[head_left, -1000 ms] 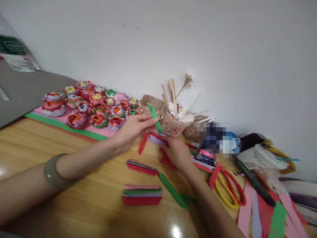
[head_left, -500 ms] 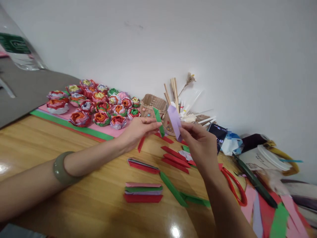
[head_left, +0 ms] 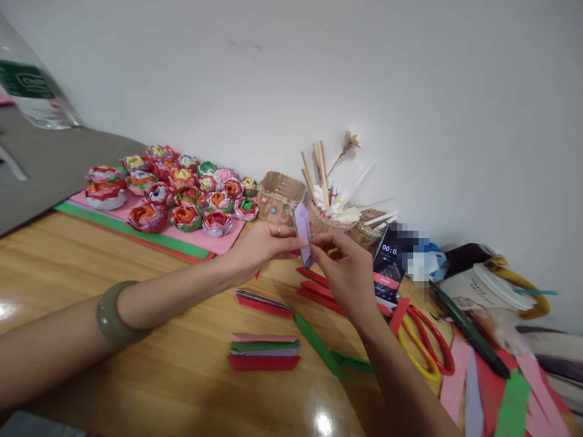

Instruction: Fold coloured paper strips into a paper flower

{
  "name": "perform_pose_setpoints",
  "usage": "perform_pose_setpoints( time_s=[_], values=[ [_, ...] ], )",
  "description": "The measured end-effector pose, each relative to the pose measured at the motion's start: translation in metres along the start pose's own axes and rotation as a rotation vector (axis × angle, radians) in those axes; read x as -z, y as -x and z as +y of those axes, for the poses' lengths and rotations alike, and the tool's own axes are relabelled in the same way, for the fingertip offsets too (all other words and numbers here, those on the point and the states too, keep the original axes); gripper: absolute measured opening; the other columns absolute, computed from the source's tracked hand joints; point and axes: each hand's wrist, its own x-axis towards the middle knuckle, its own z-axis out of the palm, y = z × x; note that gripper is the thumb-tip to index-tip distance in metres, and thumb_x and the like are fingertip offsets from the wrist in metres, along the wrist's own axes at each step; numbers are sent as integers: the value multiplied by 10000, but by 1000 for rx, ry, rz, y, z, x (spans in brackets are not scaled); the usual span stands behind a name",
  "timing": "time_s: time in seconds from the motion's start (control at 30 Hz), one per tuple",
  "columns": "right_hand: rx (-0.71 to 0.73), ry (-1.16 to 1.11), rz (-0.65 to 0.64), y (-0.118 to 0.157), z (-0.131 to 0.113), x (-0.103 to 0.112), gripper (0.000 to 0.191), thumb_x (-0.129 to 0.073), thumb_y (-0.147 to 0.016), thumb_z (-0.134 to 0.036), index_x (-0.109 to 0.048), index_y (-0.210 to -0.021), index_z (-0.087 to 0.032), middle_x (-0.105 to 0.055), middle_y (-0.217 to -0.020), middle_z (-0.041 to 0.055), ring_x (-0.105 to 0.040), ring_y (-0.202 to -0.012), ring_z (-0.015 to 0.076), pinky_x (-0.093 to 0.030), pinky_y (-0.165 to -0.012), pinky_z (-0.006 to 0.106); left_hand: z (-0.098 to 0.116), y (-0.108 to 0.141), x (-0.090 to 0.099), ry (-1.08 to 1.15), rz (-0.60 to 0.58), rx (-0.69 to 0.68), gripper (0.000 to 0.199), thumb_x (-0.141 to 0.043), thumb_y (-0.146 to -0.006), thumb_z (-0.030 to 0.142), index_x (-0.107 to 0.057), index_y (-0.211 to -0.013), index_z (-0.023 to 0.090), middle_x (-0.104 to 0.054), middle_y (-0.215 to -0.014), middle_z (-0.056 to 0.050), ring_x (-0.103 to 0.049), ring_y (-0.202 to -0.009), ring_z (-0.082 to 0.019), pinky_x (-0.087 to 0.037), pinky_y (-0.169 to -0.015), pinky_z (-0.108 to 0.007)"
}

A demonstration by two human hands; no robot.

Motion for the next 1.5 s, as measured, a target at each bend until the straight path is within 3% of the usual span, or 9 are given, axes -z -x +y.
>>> perform_pose_setpoints(
  time_s=[0.27, 0.47, 0.67, 0.8, 1.0, 1.13, 1.23, 1.37, 1.5],
  values=[
    [109, 78, 33, 5, -3, -1, 140, -559, -800, -218, -650, -904, -191, -666, -827, 29, -594, -746, 152, -452, -646, 257, -2, 1, 1, -29, 22, -30, 162, -694, -671, 234, -731, -788, 128, -723, -859, -84, -641, -830, -169, -466, -838, -285],
    [-96, -178, 68, 1, -3, 1, 80, -600, -750, -233, -629, -797, -175, -656, -722, 6, -573, -607, 121, -451, -562, 233, -2, 1, 0, -28, -5, -60, 199, -716, -660, 269, -729, -814, 142, -722, -865, -69, -636, -815, -153, -470, -817, -268],
    [-189, -406, -15, -5, 0, 4, 109, -651, -686, -255, -618, -739, -166, -628, -644, -9, -550, -554, 111, -448, -523, 229, -2, -1, 0, 4, -22, -63, 194, -737, -634, 242, -732, -807, 154, -727, -846, -50, -636, -785, -138, -466, -815, -267],
    [-93, -230, 6, -2, 0, 2, 75, -606, -725, -225, -620, -773, -169, -622, -717, 9, -555, -593, 122, -451, -533, 238, -1, 0, 0, -13, -52, -47, 181, -728, -642, 244, -733, -802, 158, -725, -851, -50, -633, -798, -145, -471, -791, -260],
    [266, 295, 46, 3, 4, 3, 164, -506, -822, -170, -639, -905, -216, -647, -867, 47, -594, -797, 168, -464, -699, 275, 1, -1, 1, -16, -60, -6, 203, -750, -602, 249, -730, -774, 143, -716, -802, -60, -626, -773, -154, -474, -760, -269],
    [437, 568, 2, 5, 8, 5, 235, -435, -879, -205, -648, -977, -212, -666, -878, 71, -599, -859, 190, -436, -748, 284, -1, -2, 2, 16, -75, 3, 191, -745, -611, 241, -728, -771, 138, -710, -781, -54, -621, -766, -137, -462, -782, -263],
    [419, 575, -22, 5, 6, 5, 225, -453, -875, -213, -639, -1001, -199, -665, -915, 70, -611, -827, 172, -435, -699, 253, -4, -2, 3, 43, -83, -10, 203, -719, -654, 224, -722, -838, 139, -711, -837, -61, -623, -801, -137, -458, -808, -264],
    [278, 493, 17, 0, -2, 12, 181, -547, -822, -267, -636, -966, -203, -659, -878, 44, -602, -699, 141, -426, -608, 232, -3, -1, 3, 68, -124, -36, 215, -685, -699, 196, -711, -903, 132, -710, -871, -74, -632, -794, -142, -477, -802, -269],
    [143, 425, -206, -7, 0, 32, 90, -601, -778, -274, -655, -801, -206, -665, -751, 11, -586, -608, 131, -409, -558, 227, 1, -1, 3, 91, -73, -28, 181, -683, -701, 188, -715, -863, 113, -712, -807, -73, -634, -749, -135, -494, -763, -256]
  ],
)
